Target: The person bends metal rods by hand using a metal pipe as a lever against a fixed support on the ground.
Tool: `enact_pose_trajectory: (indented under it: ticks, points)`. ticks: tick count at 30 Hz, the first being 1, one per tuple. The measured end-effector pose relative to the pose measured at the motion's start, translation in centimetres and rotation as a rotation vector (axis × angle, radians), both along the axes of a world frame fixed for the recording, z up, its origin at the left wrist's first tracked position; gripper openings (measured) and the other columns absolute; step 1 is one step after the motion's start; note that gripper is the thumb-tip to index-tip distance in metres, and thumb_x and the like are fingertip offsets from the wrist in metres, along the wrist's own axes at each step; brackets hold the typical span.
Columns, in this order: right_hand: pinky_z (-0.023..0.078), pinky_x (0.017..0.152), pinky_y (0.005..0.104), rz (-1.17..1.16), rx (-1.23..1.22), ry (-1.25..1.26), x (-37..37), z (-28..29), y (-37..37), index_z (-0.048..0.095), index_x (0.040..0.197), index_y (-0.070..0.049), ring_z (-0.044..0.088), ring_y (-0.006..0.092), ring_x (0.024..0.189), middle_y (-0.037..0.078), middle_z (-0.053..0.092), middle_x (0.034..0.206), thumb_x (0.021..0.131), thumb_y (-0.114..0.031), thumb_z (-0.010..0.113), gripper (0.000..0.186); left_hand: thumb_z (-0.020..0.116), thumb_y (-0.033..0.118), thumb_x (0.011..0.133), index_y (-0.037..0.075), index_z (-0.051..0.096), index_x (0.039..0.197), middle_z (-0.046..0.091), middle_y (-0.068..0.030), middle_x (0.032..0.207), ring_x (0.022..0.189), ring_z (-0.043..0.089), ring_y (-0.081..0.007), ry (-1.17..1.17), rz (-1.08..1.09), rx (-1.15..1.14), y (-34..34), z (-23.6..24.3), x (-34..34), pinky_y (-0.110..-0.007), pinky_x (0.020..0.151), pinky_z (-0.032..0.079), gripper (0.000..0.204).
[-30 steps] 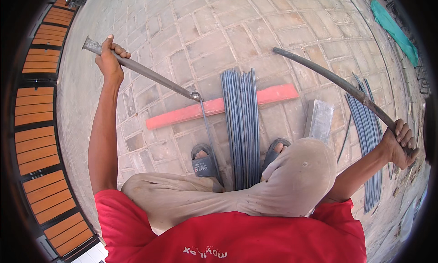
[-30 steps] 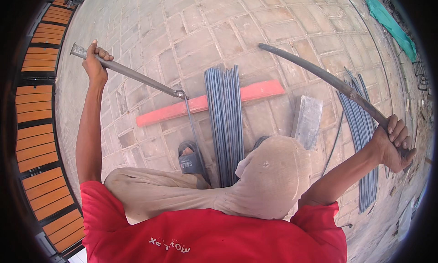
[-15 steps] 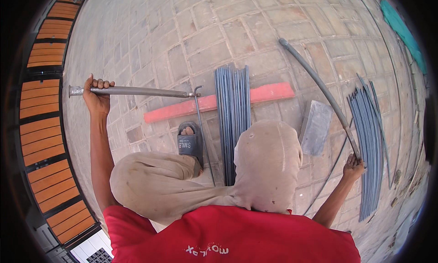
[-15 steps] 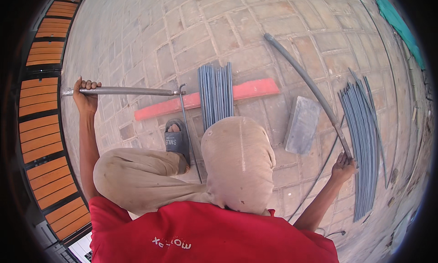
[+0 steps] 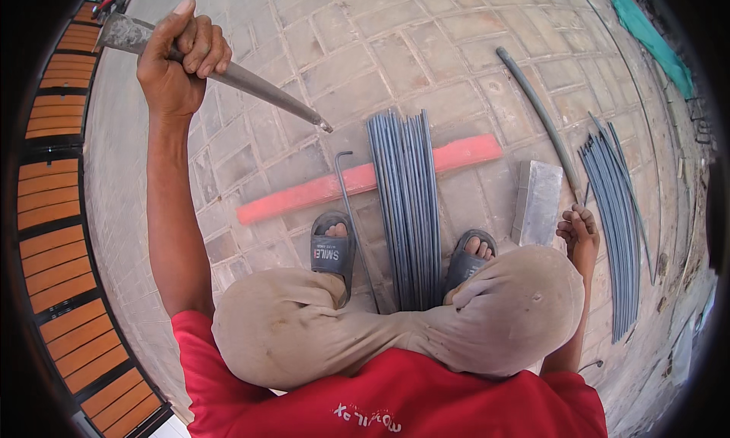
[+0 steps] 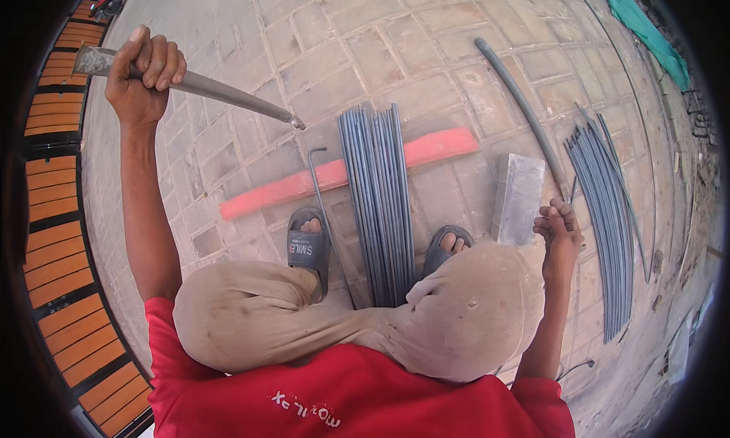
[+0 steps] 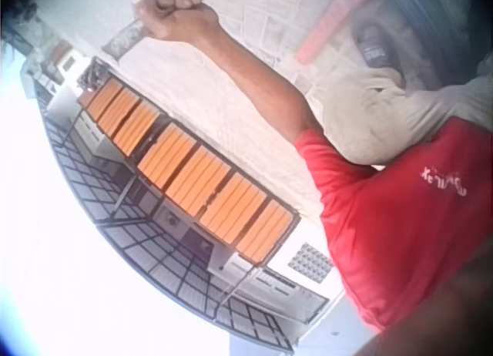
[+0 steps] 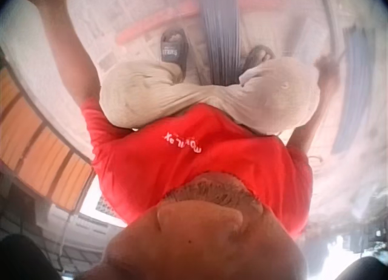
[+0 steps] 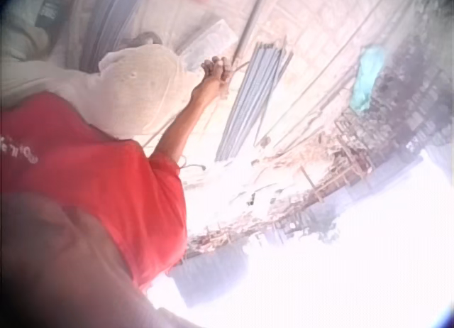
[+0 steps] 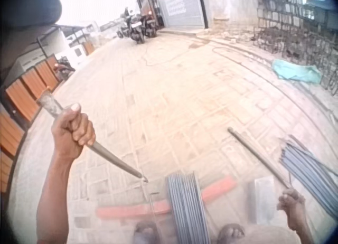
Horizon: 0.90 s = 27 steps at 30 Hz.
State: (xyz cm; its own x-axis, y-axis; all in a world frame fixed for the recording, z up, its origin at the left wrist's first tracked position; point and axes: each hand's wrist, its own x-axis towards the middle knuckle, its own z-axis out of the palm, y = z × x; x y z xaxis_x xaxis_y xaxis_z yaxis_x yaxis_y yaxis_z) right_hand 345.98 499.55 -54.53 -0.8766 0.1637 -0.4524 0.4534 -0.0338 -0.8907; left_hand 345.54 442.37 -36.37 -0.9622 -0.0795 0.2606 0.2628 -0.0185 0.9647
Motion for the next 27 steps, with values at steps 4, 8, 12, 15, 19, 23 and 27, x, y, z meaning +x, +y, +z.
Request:
enact_pose_trajectory:
  ticks: [4, 8, 12, 15, 19, 23, 27]
  points:
    - [0.049, 0.073, 0.0269, 0.434, 0.117, 0.008, -1.6, 1.3, -8.4, 0.06, 0.109, 0.002, 0.06, 0.0126, 0.077, 0.006, 0.064, 0.089, 0.093, -0.014, 0.059, 0.022, 0.049, 0.028, 0.096, 0.017, 0.028, 0.062, 0.029, 0.0014, 0.05, 0.045, 0.032, -0.0114, 0.045, 0.213, 0.052, -2.3, -2.1, 0.1, -0.031, 0.053, 0.038, 0.041]
    - [0.049, 0.072, 0.0278, 0.78, 0.287, -0.007, -2.4, 3.0, -15.3, 0.062, 0.104, 0.001, 0.06, 0.0121, 0.077, 0.006, 0.064, 0.087, 0.093, -0.014, 0.059, 0.019, 0.056, 0.027, 0.094, 0.017, 0.031, 0.064, 0.031, 0.0008, 0.052, 0.047, 0.035, -0.0121, 0.006, 0.357, 0.102, -3.4, -4.9, -3.0, -0.031, 0.054, 0.038, 0.04]
    - [0.05, 0.075, 0.0361, 1.272, 0.416, -0.076, -0.9, 2.9, -19.4, 0.064, 0.103, -0.002, 0.065, 0.0216, 0.082, 0.012, 0.067, 0.092, 0.092, -0.015, 0.059, 0.018, 0.066, 0.023, 0.089, 0.015, 0.039, 0.065, 0.036, 0.0012, 0.053, 0.046, 0.038, -0.011, 0.015, 0.355, 0.112, -3.3, -5.8, -7.6, -0.029, 0.051, 0.037, 0.037]
    - [0.051, 0.076, 0.0399, 1.593, 0.434, -0.21, 1.7, 1.3, -21.6, 0.066, 0.104, -0.004, 0.067, 0.0283, 0.086, 0.015, 0.069, 0.093, 0.09, -0.018, 0.059, 0.021, 0.069, 0.022, 0.088, 0.01, 0.047, 0.067, 0.036, 0.0019, 0.053, 0.045, 0.037, -0.0097, 0.045, 0.354, 0.074, -2.8, -6.5, -11.4, -0.028, 0.048, 0.035, 0.032]
    - [0.05, 0.08, 0.0464, 1.862, 0.384, -0.302, 7.1, -3.6, -26.3, 0.069, 0.091, 0.002, 0.065, 0.0389, 0.088, 0.021, 0.069, 0.09, 0.089, -0.023, 0.055, 0.028, 0.07, 0.019, 0.087, -0.001, 0.066, 0.083, 0.035, 0.0029, 0.054, 0.044, 0.033, -0.0087, 0.066, 0.447, -0.027, -0.7, -7.9, -14.7, -0.028, 0.045, 0.033, 0.021]
    - [0.051, 0.08, 0.0466, 1.734, 0.443, -0.37, 16.3, -9.2, -27.8, 0.068, 0.093, 0.004, 0.066, 0.0398, 0.09, 0.025, 0.068, 0.089, 0.087, -0.021, 0.055, 0.029, 0.068, 0.027, 0.088, 0.013, 0.048, 0.062, 0.04, 0.0043, 0.047, 0.034, 0.035, -0.0065, 0.037, 0.332, 0.013, 2.7, -6.9, -15.2, -0.026, 0.032, 0.028, 0.036]
    - [0.052, 0.077, 0.0468, 1.61, 0.615, -0.307, 21.0, -12.9, -28.8, 0.066, 0.098, 0.003, 0.068, 0.0377, 0.089, 0.024, 0.068, 0.088, 0.086, -0.02, 0.058, 0.027, 0.07, 0.017, 0.087, -0.004, 0.069, 0.095, 0.033, 0.0035, 0.055, 0.046, 0.032, -0.008, 0.08, 0.383, -0.038, 1.2, -7.9, -16.0, -0.027, 0.045, 0.032, 0.023]
